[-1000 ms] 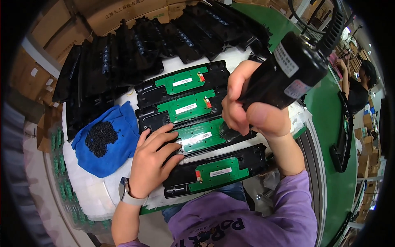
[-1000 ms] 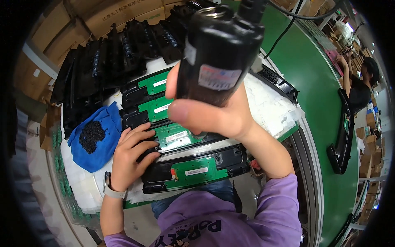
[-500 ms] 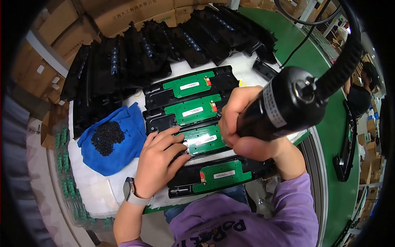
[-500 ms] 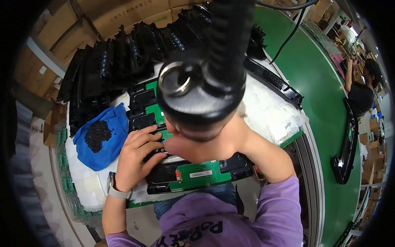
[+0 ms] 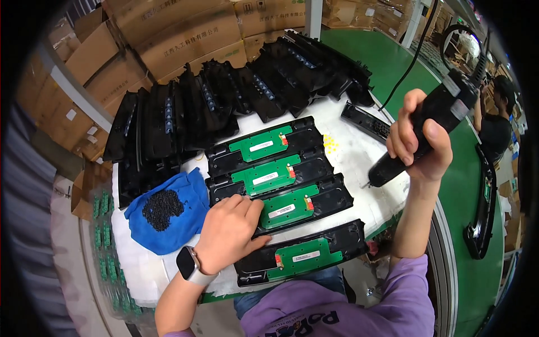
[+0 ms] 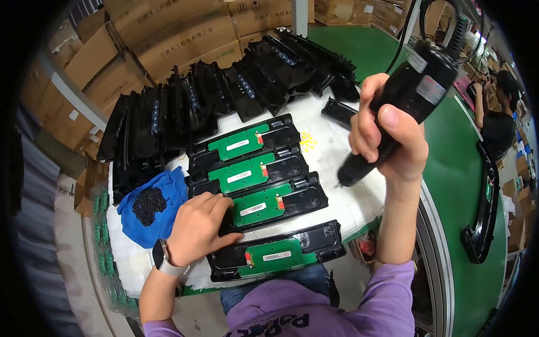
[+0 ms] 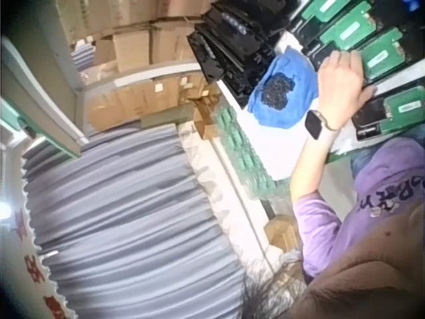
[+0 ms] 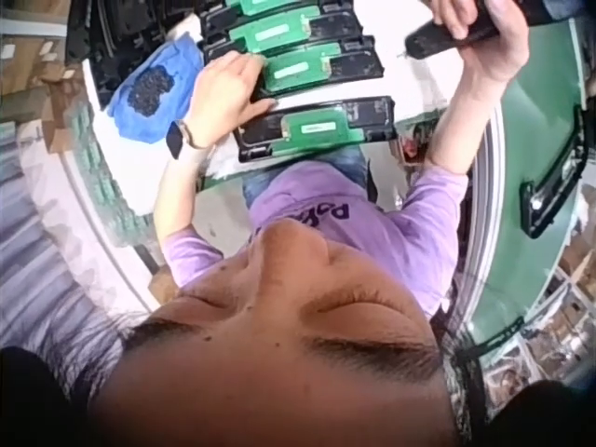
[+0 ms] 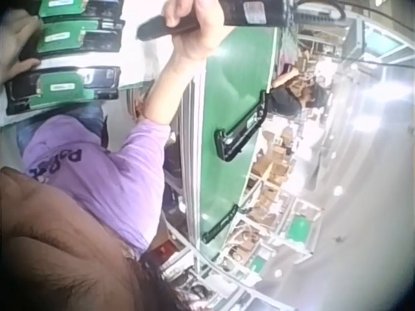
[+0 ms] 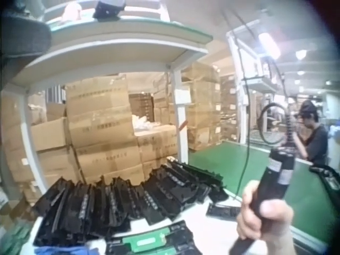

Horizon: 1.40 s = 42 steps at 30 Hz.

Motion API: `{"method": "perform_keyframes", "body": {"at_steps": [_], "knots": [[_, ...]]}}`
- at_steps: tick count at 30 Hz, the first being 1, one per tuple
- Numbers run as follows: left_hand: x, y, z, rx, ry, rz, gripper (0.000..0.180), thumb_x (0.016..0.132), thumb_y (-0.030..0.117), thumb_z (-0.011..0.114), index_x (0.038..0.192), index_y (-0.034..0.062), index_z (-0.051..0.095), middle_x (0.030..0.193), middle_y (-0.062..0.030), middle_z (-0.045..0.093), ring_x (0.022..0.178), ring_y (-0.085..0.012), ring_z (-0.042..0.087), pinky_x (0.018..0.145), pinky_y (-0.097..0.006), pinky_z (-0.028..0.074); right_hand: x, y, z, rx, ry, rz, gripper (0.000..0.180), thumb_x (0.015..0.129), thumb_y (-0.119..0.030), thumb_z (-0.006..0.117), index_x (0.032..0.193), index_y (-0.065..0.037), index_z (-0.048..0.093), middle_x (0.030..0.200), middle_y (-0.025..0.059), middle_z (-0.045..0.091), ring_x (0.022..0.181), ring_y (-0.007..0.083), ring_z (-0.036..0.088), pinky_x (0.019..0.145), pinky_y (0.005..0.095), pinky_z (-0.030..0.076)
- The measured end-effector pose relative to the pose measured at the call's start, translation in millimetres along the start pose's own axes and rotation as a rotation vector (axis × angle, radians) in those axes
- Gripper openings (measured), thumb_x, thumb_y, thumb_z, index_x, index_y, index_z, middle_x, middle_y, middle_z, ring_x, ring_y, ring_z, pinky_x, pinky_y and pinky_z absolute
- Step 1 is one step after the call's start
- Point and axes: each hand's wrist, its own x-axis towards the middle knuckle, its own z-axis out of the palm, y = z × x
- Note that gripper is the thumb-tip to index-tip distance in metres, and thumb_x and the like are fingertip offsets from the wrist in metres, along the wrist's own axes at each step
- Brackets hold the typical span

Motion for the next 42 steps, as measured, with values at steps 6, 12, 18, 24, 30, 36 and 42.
{"method": "perform_keyframes", "body": {"at_steps": [6,12,18,24,30,36,42], "knots": [[11,-17,-7,-0.113,0.115,0.057,0.022,0.067,0.024,0.067,0.076,0.0045,0.06,0.063,-0.0098,0.057,0.06,-0.0266,0.058,0.053,-0.034,0.046,-5,1,-26,-0.334,0.212,0.286,0.05,0.074,-0.018,0.067,0.111,0.005,0.044,0.059,0.0049,0.05,0.042,0.0103,0.045,0.04,0.0229,0.038],[29,-42,4,-0.115,0.313,-0.115,0.015,0.077,0.017,0.063,0.079,0.0018,0.063,0.073,-0.0115,0.061,0.068,-0.0274,0.058,0.059,-0.034,0.046,3,53,-53,-0.604,0.197,0.561,0.05,0.078,-0.019,0.066,0.118,-0.003,0.04,0.07,0.003,0.05,0.049,0.0089,0.049,0.043,0.0214,0.041],[33,-43,18,0.009,0.471,-0.189,0.011,0.078,0.012,0.061,0.085,0.0027,0.06,0.081,-0.0121,0.059,0.077,-0.0303,0.056,0.067,-0.036,0.046,-6,92,-61,-1.385,0.138,0.271,0.054,0.073,-0.022,0.066,0.119,-0.003,0.045,0.088,0.0182,0.058,0.083,0.0337,0.057,0.079,0.039,0.045],[-4,-31,8,0.191,0.374,-0.475,0.032,0.078,0.024,0.063,0.097,-0.0007,0.057,0.093,-0.0152,0.059,0.084,-0.0333,0.056,0.072,-0.038,0.046,-21,72,-6,-1.477,-0.077,0.082,0.062,0.07,-0.031,0.07,0.12,-0.004,0.046,0.099,0.017,0.054,0.095,0.0328,0.053,0.079,0.04,0.046],[-18,-21,19,0.072,0.258,-0.374,0.069,0.066,0.029,0.075,0.118,-0.0045,0.045,0.117,-0.0243,0.051,0.103,-0.0401,0.05,0.09,-0.043,0.041,-44,89,13,-1.465,-0.295,0.155,0.072,0.063,-0.026,0.075,0.125,-0.007,0.043,0.107,0.0207,0.052,0.099,0.0358,0.051,0.084,0.0394,0.045],[-27,-26,23,-0.199,0.502,-0.508,0.059,0.053,0.006,0.077,0.107,0.0008,0.056,0.115,-0.0179,0.054,0.099,-0.0304,0.054,0.076,-0.032,0.048,-39,95,13,-1.296,-0.186,0.133,0.069,0.058,-0.018,0.077,0.12,-0.008,0.049,0.108,0.019,0.055,0.099,0.0347,0.053,0.085,0.0392,0.046],[0,-51,10,-0.258,0.647,-0.492,0.058,0.056,0.006,0.077,0.109,0.0029,0.053,0.11,-0.0133,0.056,0.088,-0.0256,0.057,0.074,-0.031,0.048,10,98,4,-1.147,-0.072,-0.093,0.061,0.057,-0.015,0.076,0.113,-0.004,0.055,0.106,0.0177,0.059,0.098,0.0317,0.057,0.087,0.0361,0.045]]}}
